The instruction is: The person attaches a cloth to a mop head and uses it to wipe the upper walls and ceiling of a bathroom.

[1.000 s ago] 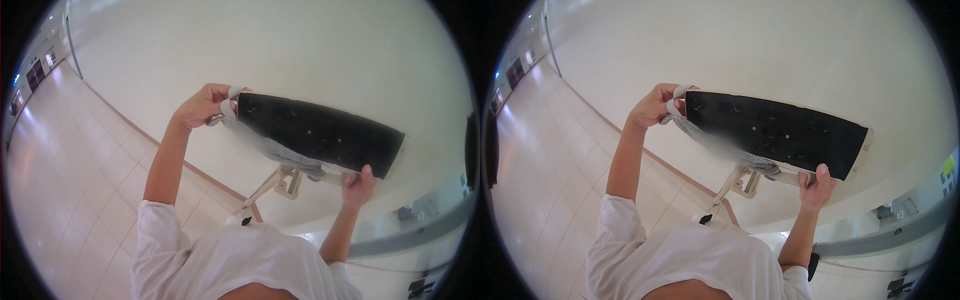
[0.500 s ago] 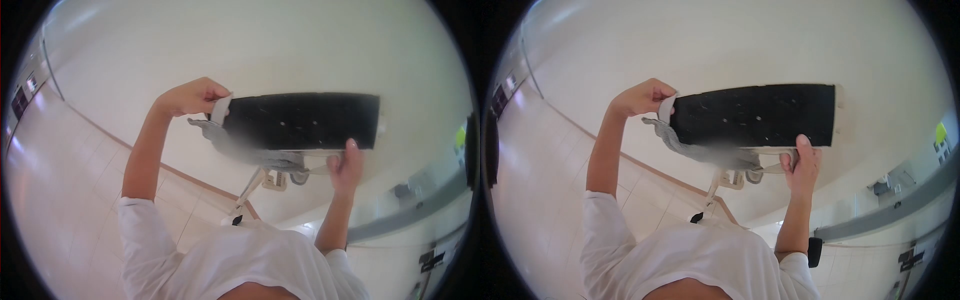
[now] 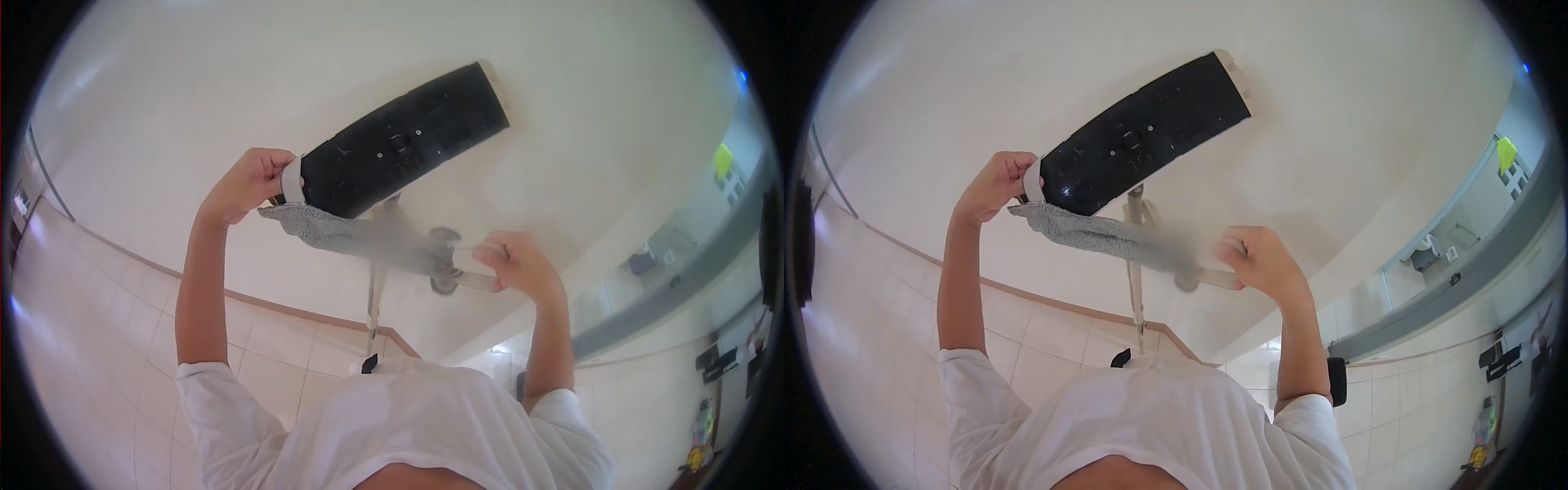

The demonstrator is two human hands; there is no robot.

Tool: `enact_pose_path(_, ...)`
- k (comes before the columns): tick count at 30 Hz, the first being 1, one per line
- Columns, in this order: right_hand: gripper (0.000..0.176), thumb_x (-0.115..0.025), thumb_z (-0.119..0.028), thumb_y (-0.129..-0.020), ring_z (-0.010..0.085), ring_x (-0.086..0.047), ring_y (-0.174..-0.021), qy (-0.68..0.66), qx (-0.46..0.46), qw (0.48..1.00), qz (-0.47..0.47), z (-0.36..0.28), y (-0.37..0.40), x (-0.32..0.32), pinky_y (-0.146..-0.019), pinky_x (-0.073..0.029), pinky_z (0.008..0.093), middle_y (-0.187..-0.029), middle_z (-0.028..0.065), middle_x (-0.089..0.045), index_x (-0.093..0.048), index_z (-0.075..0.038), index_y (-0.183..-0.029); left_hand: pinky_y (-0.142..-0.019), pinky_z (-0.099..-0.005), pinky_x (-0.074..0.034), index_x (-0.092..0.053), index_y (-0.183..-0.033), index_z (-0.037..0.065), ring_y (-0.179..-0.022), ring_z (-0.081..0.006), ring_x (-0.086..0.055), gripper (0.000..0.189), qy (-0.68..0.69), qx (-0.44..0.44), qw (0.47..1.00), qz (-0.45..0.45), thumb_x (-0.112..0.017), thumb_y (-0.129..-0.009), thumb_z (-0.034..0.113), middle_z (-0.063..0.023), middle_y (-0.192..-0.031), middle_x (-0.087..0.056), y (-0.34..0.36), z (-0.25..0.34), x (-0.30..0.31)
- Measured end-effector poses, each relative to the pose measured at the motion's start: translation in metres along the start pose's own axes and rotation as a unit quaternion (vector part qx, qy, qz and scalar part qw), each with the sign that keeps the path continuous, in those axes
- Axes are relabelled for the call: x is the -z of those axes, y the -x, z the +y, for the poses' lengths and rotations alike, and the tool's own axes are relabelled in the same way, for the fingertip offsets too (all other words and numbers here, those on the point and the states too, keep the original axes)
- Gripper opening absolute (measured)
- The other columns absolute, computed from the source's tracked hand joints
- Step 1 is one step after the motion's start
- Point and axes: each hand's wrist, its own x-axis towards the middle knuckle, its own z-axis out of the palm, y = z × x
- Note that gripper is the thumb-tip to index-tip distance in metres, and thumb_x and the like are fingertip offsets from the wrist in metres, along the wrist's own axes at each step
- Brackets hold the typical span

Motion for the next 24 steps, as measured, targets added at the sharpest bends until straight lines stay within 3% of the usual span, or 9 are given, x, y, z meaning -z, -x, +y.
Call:
enact_pose_path(2,0.013,-0.061,-0.013,-0.084,0.0079,-0.05,-0.048,-0.02,-0.001,0.998,0.063,-0.005,0.005,0.004,-0.044,-0.044,0.0216,-0.067,0.0013,-0.054,-0.063,0.0,-0.088,-0.066,-0.0228,-0.046,-0.063,-0.091,-0.004,-0.07,-0.0069,-0.055,0.011,0.003,-0.009,1.0,0.006,-0.061,-0.083,0.004,-0.0004,-0.078,-0.061,0.003,0.008,0.0)
enact_pose_path(5,0.014,-0.061,-0.014,-0.085,0.0064,-0.046,-0.052,-0.117,0.078,0.97,0.196,-0.017,0.005,0.01,-0.046,-0.039,0.0205,-0.062,-0.0004,-0.05,-0.062,0.001,-0.084,-0.067,-0.0247,-0.048,-0.062,-0.095,-0.004,-0.072,-0.0085,-0.057,0.015,-0.008,0.016,1.0,0.015,-0.062,-0.084,0.006,-0.0018,-0.08,-0.062,0.001,0.013,0.0)
enact_pose_path(7,0.014,-0.063,-0.014,-0.085,0.007,-0.047,-0.057,-0.024,0.222,0.91,0.348,-0.02,-0.006,0.017,-0.052,-0.04,0.0234,-0.06,-0.0007,-0.047,-0.062,0.0,-0.083,-0.067,-0.0253,-0.048,-0.061,-0.097,-0.004,-0.072,-0.0092,-0.057,0.018,0.002,0.028,1.0,0.009,-0.064,-0.083,0.007,-0.0024,-0.081,-0.063,0.004,0.022,-0.005)
enact_pose_path(11,0.014,-0.063,-0.016,-0.085,0.0082,-0.049,-0.06,0.076,0.235,0.862,0.442,-0.045,-0.022,0.043,-0.057,-0.04,0.024,-0.061,-0.0003,-0.049,-0.062,-0.002,-0.083,-0.07,-0.0253,-0.048,-0.061,-0.097,-0.004,-0.074,-0.0102,-0.058,0.019,0.029,0.003,0.999,-0.032,-0.065,-0.082,0.007,-0.0023,-0.083,-0.063,0.004,0.021,0.0)
enact_pose_path(13,0.015,-0.064,-0.018,-0.086,0.0084,-0.052,-0.06,0.091,0.317,0.805,0.493,-0.037,-0.042,0.063,-0.054,-0.039,0.0232,-0.063,0.0004,-0.052,-0.062,-0.003,-0.086,-0.075,-0.0253,-0.047,-0.061,-0.098,-0.004,-0.078,-0.0108,-0.058,0.022,0.008,-0.015,1.0,-0.014,-0.067,-0.08,0.007,-0.0018,-0.084,-0.064,0.006,0.024,0.002)
enact_pose_path(17,0.018,-0.064,-0.02,-0.085,0.01,-0.054,-0.059,-0.025,0.353,0.821,0.448,-0.063,-0.035,0.072,-0.053,-0.04,0.0238,-0.067,0.0032,-0.056,-0.061,-0.003,-0.089,-0.08,-0.026,-0.045,-0.061,-0.1,-0.004,-0.085,-0.0105,-0.056,0.023,0.047,0.029,0.997,-0.06,-0.067,-0.079,0.004,-0.0032,-0.09,-0.063,0.012,0.037,0.007)
enact_pose_path(19,0.015,-0.063,-0.016,-0.086,0.011,-0.056,-0.057,0.008,0.26,0.897,0.358,-0.092,-0.012,0.059,-0.053,-0.042,0.0251,-0.068,0.0055,-0.058,-0.059,-0.003,-0.094,-0.081,-0.026,-0.045,-0.061,-0.101,-0.004,-0.087,-0.0108,-0.056,0.023,0.039,0.022,0.997,-0.066,-0.066,-0.08,0.003,-0.0031,-0.093,-0.063,0.033,0.042,0.026)
enact_pose_path(23,0.013,-0.059,-0.01,-0.085,0.0169,-0.057,-0.054,0.053,0.241,0.878,0.411,-0.089,-0.011,0.045,-0.053,-0.044,0.0291,-0.067,0.0096,-0.058,-0.055,-0.003,-0.095,-0.089,-0.027,-0.042,-0.057,-0.112,-0.002,-0.096,-0.0123,-0.054,0.03,0.0,0.048,0.997,-0.067,-0.06,-0.082,-0.002,-0.0029,-0.103,-0.061,0.024,0.032,0.03)
enact_pose_path(24,0.013,-0.058,-0.009,-0.085,0.0191,-0.057,-0.054,0.052,0.247,0.868,0.427,-0.077,-0.019,0.042,-0.054,-0.044,0.0307,-0.066,0.0111,-0.057,-0.054,-0.003,-0.095,-0.096,-0.0269,-0.036,-0.046,-0.126,0.0,-0.104,-0.0127,-0.049,0.044,0.048,0.03,0.994,-0.092,-0.056,-0.083,-0.004,-0.0038,-0.111,-0.057,0.025,0.03,0.028)
